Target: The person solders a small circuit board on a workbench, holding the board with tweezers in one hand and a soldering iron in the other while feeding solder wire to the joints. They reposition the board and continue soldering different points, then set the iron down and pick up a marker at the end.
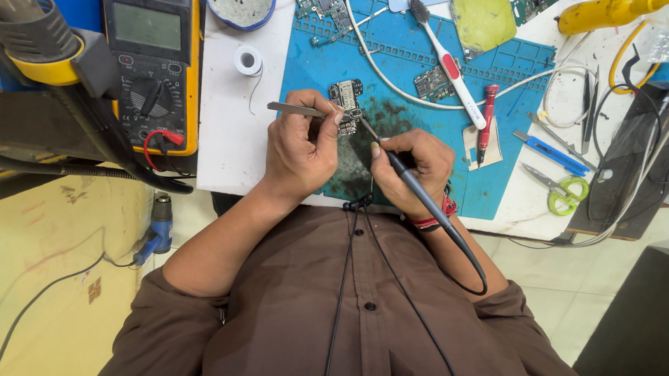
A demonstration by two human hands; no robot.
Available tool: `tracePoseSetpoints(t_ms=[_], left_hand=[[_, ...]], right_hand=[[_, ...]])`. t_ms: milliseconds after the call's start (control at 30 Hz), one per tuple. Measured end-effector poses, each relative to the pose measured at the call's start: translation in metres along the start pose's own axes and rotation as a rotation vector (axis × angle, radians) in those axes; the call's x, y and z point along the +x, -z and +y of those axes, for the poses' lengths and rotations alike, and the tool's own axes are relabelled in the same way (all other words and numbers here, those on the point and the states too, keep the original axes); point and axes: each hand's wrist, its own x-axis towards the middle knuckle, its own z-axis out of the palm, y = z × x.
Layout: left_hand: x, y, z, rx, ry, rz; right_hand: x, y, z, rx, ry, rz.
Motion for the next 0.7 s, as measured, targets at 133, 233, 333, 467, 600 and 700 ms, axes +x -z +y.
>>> tracePoseSetpoints(t_ms=[133,233,333,467,600,700], left_hand=[[-0.0005,0.0002,0.0007,-0.002,0.007,0.002],[-0.0003,0.0011,0.0003,-0.014,0.013,0.0],[-0.0002,0.0008,-0.0003,-0.003,-0.008,0.008],[-0.0001,0.0007,-0.0013,-0.009,-0.002,0.005],[-0.0009,0.0002,-0.0016,-0.005,-0.005,0.008],[-0.0008,0.0012,-0.0019,-0.009,-0.009,0.009]], right_hand=[[0.0001,0.0001,-0.0004,-0.009,0.006,-0.002],[0.0006,-0.0003,-0.0009,-0.009,0.011,-0.003],[0.001,0.0001,-0.0009,-0.009,0.01,-0.006],[0.0012,0.0,-0.0014,-0.009,0.006,-0.006],[0.001,-0.0002,-0.002,-0.003,0.0,-0.007],[0.0013,-0.0004,-0.0023,-0.023,0.007,-0.012]])
